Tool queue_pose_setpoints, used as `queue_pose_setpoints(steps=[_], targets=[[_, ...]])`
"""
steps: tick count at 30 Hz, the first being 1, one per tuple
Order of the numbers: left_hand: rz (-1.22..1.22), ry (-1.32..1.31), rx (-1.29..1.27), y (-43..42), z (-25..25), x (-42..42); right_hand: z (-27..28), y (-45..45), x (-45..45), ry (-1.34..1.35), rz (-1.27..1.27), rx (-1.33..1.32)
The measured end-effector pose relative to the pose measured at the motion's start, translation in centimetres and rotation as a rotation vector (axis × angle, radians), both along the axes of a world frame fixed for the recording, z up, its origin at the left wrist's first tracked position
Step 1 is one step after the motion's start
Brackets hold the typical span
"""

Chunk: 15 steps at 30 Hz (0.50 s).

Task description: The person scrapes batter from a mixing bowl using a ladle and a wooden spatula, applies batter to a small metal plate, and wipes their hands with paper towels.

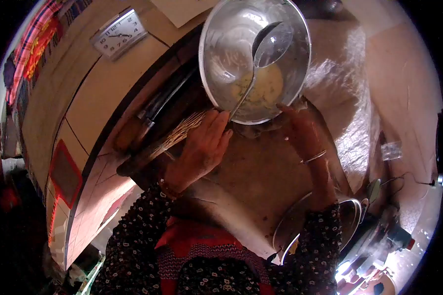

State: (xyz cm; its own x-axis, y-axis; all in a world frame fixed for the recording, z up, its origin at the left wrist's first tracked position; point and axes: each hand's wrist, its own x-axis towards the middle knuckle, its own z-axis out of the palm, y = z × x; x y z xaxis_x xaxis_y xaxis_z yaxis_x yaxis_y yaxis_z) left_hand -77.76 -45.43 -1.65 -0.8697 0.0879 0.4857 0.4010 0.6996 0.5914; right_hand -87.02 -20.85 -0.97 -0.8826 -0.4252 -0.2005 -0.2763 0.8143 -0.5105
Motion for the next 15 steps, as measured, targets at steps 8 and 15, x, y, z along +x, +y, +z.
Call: queue_pose_setpoints(steps=[8, 15], targets=[[-0.006, -0.166, 0.11, 0.1, 0.1, 0.1, -0.7, 0.1, 1.0, 0.225, 0.164, 0.11], [-0.017, -0.195, 0.11, 0.0, 0.3, 0.1, -1.0, -1.0, -3.3, 0.128, 0.086, 0.249]])
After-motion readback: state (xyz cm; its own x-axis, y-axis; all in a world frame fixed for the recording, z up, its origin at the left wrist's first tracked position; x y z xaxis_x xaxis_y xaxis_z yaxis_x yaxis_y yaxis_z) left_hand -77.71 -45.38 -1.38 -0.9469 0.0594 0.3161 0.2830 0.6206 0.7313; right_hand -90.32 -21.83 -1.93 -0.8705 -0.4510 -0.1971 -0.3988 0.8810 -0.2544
